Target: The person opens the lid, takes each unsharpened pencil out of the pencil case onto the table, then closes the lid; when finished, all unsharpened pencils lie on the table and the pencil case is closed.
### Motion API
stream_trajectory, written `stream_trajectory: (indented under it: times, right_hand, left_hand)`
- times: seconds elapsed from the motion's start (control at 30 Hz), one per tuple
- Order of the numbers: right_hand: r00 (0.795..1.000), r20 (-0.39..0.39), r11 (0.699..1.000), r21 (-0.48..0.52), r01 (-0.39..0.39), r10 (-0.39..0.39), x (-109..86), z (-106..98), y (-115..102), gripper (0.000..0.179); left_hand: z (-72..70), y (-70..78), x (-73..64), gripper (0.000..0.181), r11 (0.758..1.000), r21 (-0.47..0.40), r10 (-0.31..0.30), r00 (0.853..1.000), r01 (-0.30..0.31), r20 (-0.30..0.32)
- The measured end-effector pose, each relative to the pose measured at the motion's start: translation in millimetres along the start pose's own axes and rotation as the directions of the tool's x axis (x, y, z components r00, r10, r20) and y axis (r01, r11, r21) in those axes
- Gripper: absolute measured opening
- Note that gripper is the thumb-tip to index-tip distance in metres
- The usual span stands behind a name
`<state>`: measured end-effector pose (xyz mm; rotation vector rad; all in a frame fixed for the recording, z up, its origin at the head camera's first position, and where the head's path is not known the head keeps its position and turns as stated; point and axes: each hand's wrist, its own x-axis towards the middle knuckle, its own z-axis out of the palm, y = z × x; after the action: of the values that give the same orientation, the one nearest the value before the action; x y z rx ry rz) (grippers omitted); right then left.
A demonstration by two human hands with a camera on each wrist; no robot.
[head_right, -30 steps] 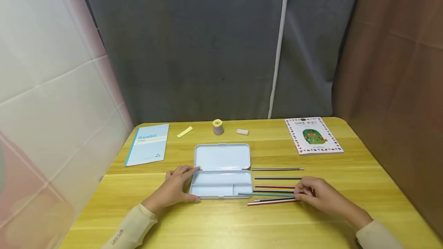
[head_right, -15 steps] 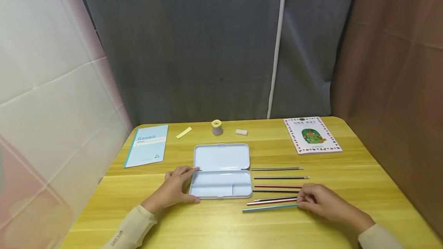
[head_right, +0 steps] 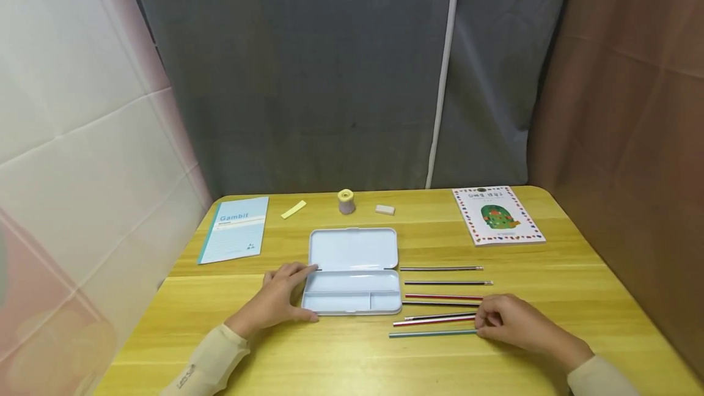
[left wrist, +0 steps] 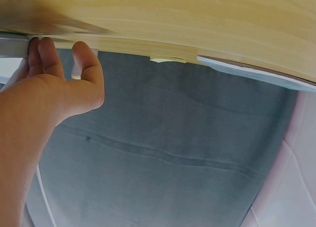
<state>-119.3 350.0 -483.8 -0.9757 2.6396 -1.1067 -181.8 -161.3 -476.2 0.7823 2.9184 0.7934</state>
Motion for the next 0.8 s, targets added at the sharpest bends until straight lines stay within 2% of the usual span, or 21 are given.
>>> stream_trajectory:
  times: [0.17,0.37,0.6,0.8]
  right_hand:
    - [0.999,-0.031,1.0,0.014,-0.021,0.021,2.1,-1.1,-1.5,0.012]
    - [0.99,-0.138,0.999,-0.033,-0.039,0.034,18.9,-5.6,-13.8,0.011]
    - [0.974,-0.211,0.992,-0.075,-0.106,0.088,67.7,0.7,-32.8,0.005]
    - [0.972,-0.197,0.983,-0.106,-0.152,0.129,115.4,11.3,-42.4,0.009]
  left_hand:
    - [0.1,-1.2,0.3,0.106,1.0,0.003,0.005,1.0,-0.005,0.004]
    - [0.1,-1.1,1.3,0.106,1.0,0.0,0.01,1.0,-0.01,0.007]
    - [-1.0,-0.6,0.3,0.105,1.0,0.003,0.007,1.0,-0.007,0.01]
    - [-1.2,0.0,0.3,0.106,1.0,-0.004,0.008,1.0,-0.008,0.015]
